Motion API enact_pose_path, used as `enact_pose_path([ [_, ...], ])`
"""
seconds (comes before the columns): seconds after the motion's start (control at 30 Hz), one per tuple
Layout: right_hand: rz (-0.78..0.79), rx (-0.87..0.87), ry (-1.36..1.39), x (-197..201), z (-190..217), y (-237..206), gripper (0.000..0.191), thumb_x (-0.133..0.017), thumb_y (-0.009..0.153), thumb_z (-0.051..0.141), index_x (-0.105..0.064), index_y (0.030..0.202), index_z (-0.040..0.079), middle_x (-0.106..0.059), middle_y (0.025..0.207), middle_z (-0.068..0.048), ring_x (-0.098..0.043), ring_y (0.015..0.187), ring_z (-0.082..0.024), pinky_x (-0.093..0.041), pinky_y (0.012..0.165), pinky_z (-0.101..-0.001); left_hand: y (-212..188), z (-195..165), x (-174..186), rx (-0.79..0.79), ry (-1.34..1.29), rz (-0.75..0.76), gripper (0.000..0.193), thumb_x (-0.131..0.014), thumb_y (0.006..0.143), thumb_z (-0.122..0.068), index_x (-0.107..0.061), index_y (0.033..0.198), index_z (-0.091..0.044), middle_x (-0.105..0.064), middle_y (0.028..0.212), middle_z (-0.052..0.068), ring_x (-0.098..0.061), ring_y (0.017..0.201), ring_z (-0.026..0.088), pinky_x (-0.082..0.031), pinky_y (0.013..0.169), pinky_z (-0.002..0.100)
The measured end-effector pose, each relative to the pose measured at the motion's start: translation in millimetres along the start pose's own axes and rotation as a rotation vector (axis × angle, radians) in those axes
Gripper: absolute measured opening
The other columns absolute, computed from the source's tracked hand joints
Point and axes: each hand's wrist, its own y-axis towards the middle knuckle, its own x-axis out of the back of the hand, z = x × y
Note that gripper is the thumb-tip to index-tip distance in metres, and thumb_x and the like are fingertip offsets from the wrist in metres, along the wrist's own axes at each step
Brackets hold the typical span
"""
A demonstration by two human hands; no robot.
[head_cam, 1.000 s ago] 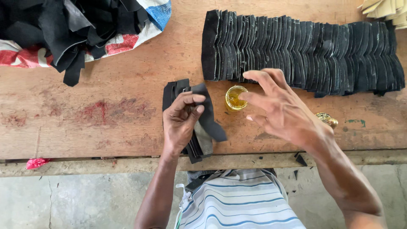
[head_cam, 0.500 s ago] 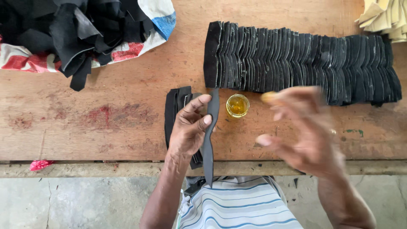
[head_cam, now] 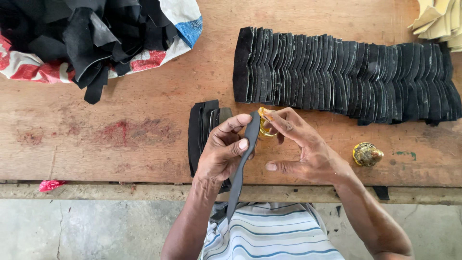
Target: The person repeatedly picks black rubber pieces from a stack, dips a finger into a small glass jar of yellow adhesive, and rubs the adhesive onto one side of each piece. Treated pieces are placed into a separate stack on the table. The process continues for many pieces in a repetitive cycle.
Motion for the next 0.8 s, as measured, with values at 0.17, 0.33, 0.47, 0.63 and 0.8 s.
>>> enact_pose_path([
  [0.17, 0.017, 0.01, -0.003, -2.0, 1.2, -3.2, 0.102, -0.091, 0.071, 0.022, -0.037, 0.158, 0.029, -0.051, 0.137, -0.004, -0.051, 0.122, -0.019, -0.052, 0.099, -0.0344, 3.9, 0.8, 0.4, -0.007, -0.038, -0.021, 0.05, -0.072, 0.092, 0.011, -0.058, 0.139, 0.002, -0.063, 0.135, 0.015, -0.071, 0.102, 0.021, -0.064, 0.084, 0.033],
  [0.33, 0.017, -0.013, 0.001, -8.1, 2.5, -3.7, 0.101, -0.091, 0.071, 0.02, -0.038, 0.156, 0.03, -0.051, 0.14, -0.005, -0.051, 0.126, -0.021, -0.053, 0.1, -0.0351, 7.7, -0.9, -1.2, -0.04, -0.007, -0.033, 0.061, -0.073, 0.088, 0.012, -0.052, 0.145, 0.0, -0.057, 0.145, 0.014, -0.07, 0.111, 0.022, -0.064, 0.088, 0.034],
  [0.47, -0.018, 0.088, -0.058, -14.1, 0.6, -6.8, 0.099, -0.09, 0.074, 0.02, -0.037, 0.157, 0.031, -0.048, 0.142, -0.006, -0.048, 0.133, -0.023, -0.048, 0.112, -0.0415, 9.6, -0.6, -3.2, -0.074, 0.019, -0.021, 0.071, -0.074, 0.089, 0.012, -0.046, 0.153, 0.0, -0.054, 0.149, 0.014, -0.068, 0.111, 0.021, -0.063, 0.091, 0.033],
  [0.63, -0.011, 0.09, -0.172, -18.2, -1.6, -13.7, 0.093, -0.089, 0.075, 0.022, -0.042, 0.154, 0.031, -0.053, 0.136, -0.004, -0.052, 0.124, -0.02, -0.051, 0.103, -0.0366, 10.9, -1.4, -7.6, -0.097, 0.003, -0.01, 0.08, -0.076, 0.087, 0.011, -0.04, 0.158, -0.001, -0.052, 0.15, 0.013, -0.065, 0.118, 0.021, -0.061, 0.097, 0.031],
  [0.8, -0.151, 0.194, -0.179, -19.4, -1.9, -17.3, 0.078, -0.084, 0.082, 0.018, -0.05, 0.151, 0.03, -0.049, 0.136, -0.003, -0.048, 0.122, -0.017, -0.052, 0.102, -0.0326, 8.9, -5.3, -16.0, -0.102, 0.057, -0.011, 0.088, -0.08, 0.082, 0.009, -0.038, 0.158, -0.003, -0.048, 0.152, 0.01, -0.063, 0.124, 0.021, -0.059, 0.103, 0.033],
])
